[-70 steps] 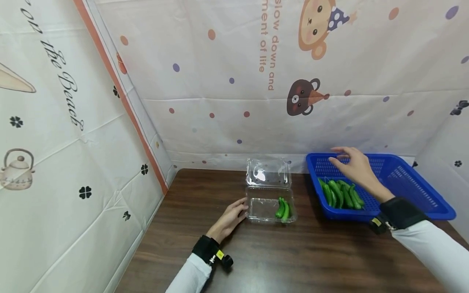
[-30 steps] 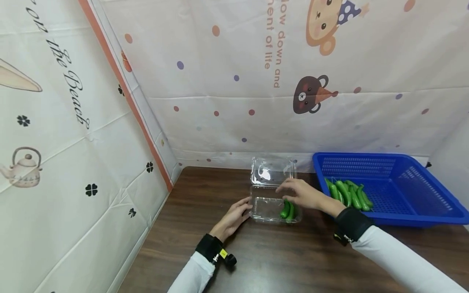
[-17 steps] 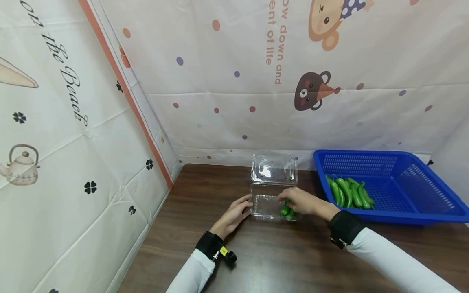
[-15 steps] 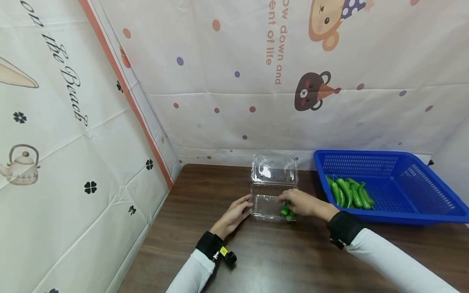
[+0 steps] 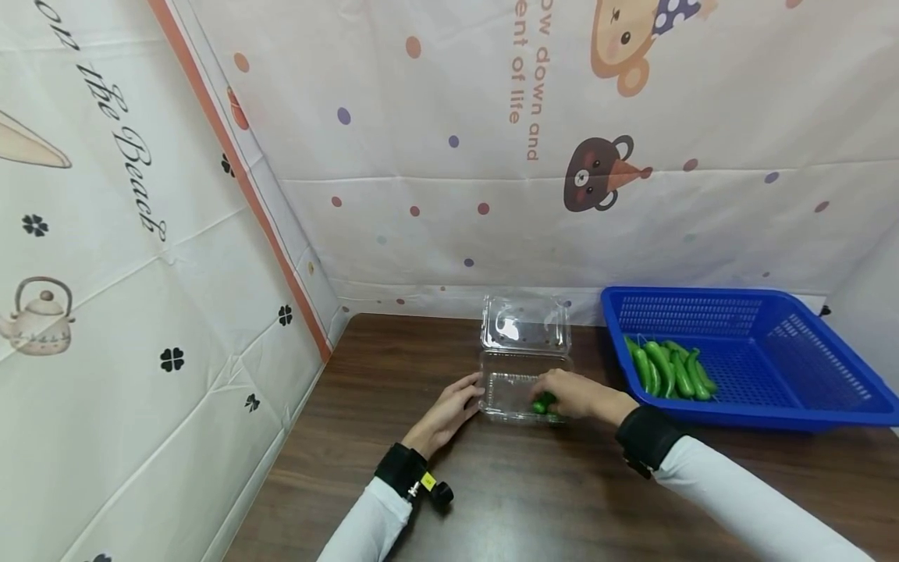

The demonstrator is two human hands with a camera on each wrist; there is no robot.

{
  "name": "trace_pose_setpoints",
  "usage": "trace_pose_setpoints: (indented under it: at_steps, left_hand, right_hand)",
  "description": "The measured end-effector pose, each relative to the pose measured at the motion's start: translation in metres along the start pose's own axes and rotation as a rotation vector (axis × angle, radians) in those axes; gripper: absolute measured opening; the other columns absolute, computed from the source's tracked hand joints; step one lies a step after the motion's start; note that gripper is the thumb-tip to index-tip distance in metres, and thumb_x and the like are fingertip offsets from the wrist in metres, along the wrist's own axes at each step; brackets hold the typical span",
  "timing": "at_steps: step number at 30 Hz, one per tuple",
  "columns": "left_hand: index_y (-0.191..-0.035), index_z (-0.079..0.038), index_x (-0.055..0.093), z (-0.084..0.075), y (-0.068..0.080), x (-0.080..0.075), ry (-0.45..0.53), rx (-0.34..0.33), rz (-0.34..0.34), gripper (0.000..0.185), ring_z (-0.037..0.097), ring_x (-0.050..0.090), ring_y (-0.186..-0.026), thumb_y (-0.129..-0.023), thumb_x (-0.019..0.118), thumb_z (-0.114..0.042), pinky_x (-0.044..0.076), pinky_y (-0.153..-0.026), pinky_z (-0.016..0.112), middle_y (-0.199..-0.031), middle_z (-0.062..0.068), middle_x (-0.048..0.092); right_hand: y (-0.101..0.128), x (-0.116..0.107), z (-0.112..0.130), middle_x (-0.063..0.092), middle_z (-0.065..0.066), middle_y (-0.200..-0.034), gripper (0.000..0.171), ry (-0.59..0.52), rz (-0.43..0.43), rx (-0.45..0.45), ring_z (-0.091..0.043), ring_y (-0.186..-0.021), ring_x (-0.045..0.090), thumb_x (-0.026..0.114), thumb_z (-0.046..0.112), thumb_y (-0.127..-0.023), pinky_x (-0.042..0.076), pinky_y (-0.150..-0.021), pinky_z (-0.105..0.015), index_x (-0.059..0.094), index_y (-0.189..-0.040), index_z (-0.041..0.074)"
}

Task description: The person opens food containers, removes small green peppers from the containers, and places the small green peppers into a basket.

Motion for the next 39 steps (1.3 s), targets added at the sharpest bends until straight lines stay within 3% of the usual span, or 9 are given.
trace_pose_setpoints:
  at_steps: [7, 13, 21, 31, 39]
  left_hand:
    - [-0.159, 0.003, 0.027, 0.000, 0.000, 0.000, -0.004, 0.002, 0.000, 0.065, 0.036, 0.017, -0.158, -0.101, 0.053, -0.010, 0.026, -0.128, 0.051, -0.170, 0.021, 0.016]
    - [-0.159, 0.003, 0.027, 0.001, -0.002, 0.000, 0.007, 0.002, -0.002, 0.065, 0.035, 0.018, -0.158, -0.101, 0.053, -0.009, 0.025, -0.128, 0.051, -0.170, 0.020, 0.017]
    - [-0.160, 0.002, 0.026, 0.000, 0.000, 0.000, -0.017, -0.002, 0.000, 0.066, 0.037, 0.017, -0.158, -0.101, 0.053, -0.011, 0.025, -0.128, 0.052, -0.170, 0.021, 0.016]
    - [-0.159, 0.001, 0.028, 0.000, 0.001, -0.001, -0.023, -0.009, -0.005, 0.064, 0.036, 0.019, -0.157, -0.102, 0.052, -0.012, 0.026, -0.128, 0.053, -0.170, 0.019, 0.017]
    - [-0.159, 0.001, 0.028, 0.001, 0.002, -0.001, -0.038, 0.001, -0.005, 0.064, 0.039, 0.014, -0.158, -0.101, 0.053, -0.011, 0.025, -0.128, 0.054, -0.171, 0.020, 0.014]
  right_hand:
    - [-0.003, 0.004, -0.001, 0.074, -0.005, -0.106, 0.026, -0.002, -0.024, -0.057, -0.027, -0.102, 0.068, 0.075, -0.003, -0.085, 0.061, -0.084, -0.040, 0.076, -0.108, 0.008]
    - [-0.004, 0.006, 0.001, 0.075, -0.008, -0.107, 0.025, -0.042, -0.062, -0.089, -0.027, -0.102, 0.071, 0.072, -0.003, -0.088, 0.062, -0.086, -0.041, 0.073, -0.112, 0.003]
    - [-0.005, 0.006, 0.002, 0.073, -0.016, -0.120, 0.030, -0.105, -0.091, -0.071, -0.033, -0.113, 0.070, 0.066, -0.002, -0.094, 0.060, -0.095, -0.046, 0.068, -0.124, -0.003]
    - [-0.007, -0.023, 0.012, 0.072, -0.017, -0.124, 0.035, -0.127, -0.139, -0.066, -0.034, -0.114, 0.068, 0.064, -0.004, -0.095, 0.059, -0.096, -0.048, 0.066, -0.129, -0.002]
    - [-0.005, -0.057, 0.014, 0.073, -0.016, -0.120, 0.037, -0.116, -0.246, -0.073, -0.030, -0.107, 0.071, 0.064, 0.000, -0.096, 0.061, -0.092, -0.049, 0.064, -0.133, 0.000]
Point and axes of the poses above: each hand's wrist, its own y-axis away from the middle knuckle, its own x-axis out of the palm, z = x × y, the point moved 2 cm from there along -y, towards the middle knuckle
